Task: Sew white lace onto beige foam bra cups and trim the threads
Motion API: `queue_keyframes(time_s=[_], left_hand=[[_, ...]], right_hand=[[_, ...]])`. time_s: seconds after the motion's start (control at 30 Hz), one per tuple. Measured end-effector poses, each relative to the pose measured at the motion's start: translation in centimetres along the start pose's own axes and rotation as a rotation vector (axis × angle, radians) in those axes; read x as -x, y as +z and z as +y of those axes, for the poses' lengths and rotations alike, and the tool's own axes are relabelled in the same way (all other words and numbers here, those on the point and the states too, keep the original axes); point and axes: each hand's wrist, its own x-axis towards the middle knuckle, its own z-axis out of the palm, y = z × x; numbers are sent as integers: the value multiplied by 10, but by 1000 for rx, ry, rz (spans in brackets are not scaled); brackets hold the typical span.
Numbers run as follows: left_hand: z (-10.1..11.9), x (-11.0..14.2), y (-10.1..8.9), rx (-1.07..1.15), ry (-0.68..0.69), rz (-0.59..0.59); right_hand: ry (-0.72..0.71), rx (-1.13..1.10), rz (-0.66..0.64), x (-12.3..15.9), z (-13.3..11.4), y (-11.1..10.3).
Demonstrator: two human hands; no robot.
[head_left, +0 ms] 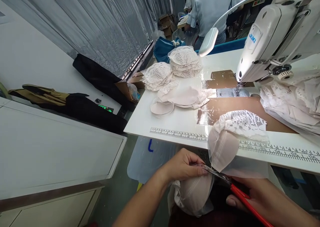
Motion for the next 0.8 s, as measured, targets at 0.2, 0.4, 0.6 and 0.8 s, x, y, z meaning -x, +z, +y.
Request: queue_keyframes(time_s=[0.2, 0.4, 0.6, 0.8], left_hand=[[0, 0, -1, -33, -26, 5], [0, -1, -2, -75, -38, 22], [2, -2, 2, -37, -12, 42], [1, -1, 3, -31, 10, 53]], right_hand=[[-22, -28, 12, 2, 0, 3], [-55, -54, 10, 1, 2, 1], [-47, -105, 13, 0, 2, 4], [-57, -197, 63, 1, 8, 16]])
